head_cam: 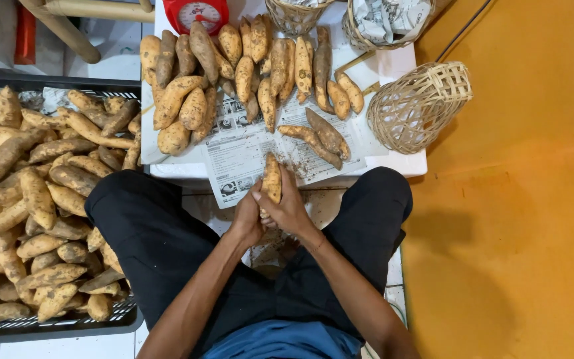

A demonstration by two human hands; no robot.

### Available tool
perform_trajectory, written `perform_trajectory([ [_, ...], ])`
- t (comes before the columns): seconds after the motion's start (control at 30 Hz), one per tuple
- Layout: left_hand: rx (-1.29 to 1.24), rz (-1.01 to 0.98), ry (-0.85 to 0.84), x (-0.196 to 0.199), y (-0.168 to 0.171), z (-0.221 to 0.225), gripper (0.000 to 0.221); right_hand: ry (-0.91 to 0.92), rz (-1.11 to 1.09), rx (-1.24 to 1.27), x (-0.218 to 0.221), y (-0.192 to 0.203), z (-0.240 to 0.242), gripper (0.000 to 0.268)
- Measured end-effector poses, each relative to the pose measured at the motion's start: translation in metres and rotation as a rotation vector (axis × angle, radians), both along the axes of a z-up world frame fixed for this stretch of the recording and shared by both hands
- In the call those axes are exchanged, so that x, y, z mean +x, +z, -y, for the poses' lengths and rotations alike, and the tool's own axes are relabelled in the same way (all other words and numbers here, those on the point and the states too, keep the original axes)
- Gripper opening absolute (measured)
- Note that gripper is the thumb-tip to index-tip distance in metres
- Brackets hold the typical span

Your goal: A person sits on the floor cleaning sweet potatoes by hand, rubbing off dirt and sorting them onto a newspaper-covered surface.

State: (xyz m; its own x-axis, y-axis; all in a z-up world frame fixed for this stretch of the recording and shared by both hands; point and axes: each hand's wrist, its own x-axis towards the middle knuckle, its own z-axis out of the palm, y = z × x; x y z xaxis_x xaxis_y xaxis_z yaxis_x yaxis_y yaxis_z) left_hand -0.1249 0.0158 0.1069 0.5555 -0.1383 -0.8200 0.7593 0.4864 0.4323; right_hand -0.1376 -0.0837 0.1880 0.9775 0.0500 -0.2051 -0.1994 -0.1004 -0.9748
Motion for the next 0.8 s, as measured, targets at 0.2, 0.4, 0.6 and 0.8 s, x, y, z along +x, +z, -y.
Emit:
perform_trajectory([
  [0.2, -0.111, 0.085, -0.073, 0.001, 0.04, -0.014, 0.058, 0.061, 0.058, 0.012, 0.001, 0.006, 0.0, 0.098],
  [0.4, -0.296, 0.299, -0.395, -0.015, 0.017, -0.006, 0.058, -0.26, 0.073, 0.108, 0.027, -0.037, 0.038, 0.041],
  [0.6, -0.191, 0.356, -0.376, -0.012, 0.036, -0.003, 0.067, -0.245, -0.019, 0.132, 0.02, -0.051, 0.027, 0.044],
  [0.8, -0.154, 0.179, -0.034, 0.0, 0.048, -0.013, 0.067, 0.166, 0.065, 0.247, 0.001, -0.012, 0.015, 0.097],
])
